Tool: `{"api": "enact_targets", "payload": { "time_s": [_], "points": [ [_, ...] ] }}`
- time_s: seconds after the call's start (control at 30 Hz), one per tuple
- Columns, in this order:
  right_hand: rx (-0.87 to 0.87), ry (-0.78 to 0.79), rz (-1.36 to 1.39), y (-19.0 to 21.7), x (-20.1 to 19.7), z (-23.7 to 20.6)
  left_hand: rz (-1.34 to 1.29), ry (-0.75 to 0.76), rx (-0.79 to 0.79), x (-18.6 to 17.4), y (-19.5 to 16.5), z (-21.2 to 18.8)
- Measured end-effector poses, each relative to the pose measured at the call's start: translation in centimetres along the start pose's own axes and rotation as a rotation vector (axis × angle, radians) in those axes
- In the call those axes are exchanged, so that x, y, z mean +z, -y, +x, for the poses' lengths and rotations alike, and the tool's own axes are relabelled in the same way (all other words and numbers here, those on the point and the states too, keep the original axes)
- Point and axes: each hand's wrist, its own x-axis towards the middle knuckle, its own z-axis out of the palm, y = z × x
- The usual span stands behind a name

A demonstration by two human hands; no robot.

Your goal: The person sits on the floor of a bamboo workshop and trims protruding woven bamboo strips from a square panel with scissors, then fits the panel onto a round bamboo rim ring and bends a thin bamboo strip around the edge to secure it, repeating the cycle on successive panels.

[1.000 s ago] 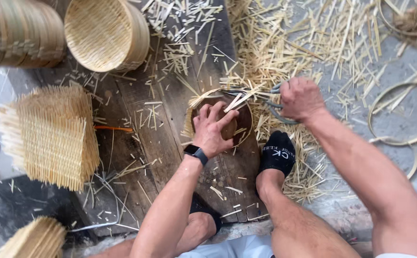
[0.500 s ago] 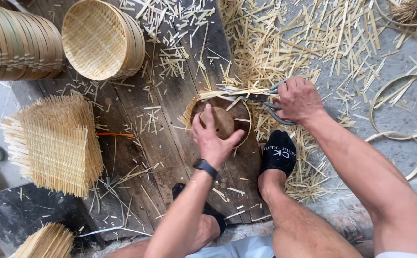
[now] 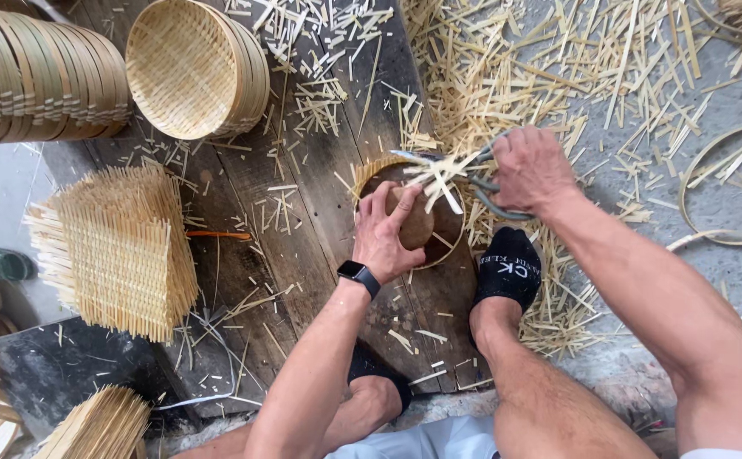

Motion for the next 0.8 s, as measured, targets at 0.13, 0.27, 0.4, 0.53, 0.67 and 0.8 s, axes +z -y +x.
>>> {"api": "enact_targets", "payload": {
  "time_s": [0.13,0.27,0.4,0.53,0.67,0.8],
  "points": [
    [0.006,0.237,0.121,-0.7,-0.6,-0.3,0.186,0.08,-0.005,-0.2,-0.6,0.3],
    [-0.036,0.043,0.03,0.6,-1.2,0.5,0.168,0.094,-0.051,0.2,-0.6,0.6],
    [-0.034,0.152,0.031,1.3,-1.1,1.5,0.268,0.115,0.156,0.1,0.5,0.5],
    [-0.081,0.39,-0.012,-0.4,-1.1,1.0,0.065,-0.259,-0.085,2.2,-0.4,-0.2],
    [-0.057,0.068,0.007,0.5,-1.0,0.9,0.042,-0.25,-0.243,4.0,-1.6,-0.4],
    [-0.023,0.303,-0.003,0.6,-1.4,1.0,0.128,-0.143,-0.159,2.8,-0.9,0.0]
  ]
}}
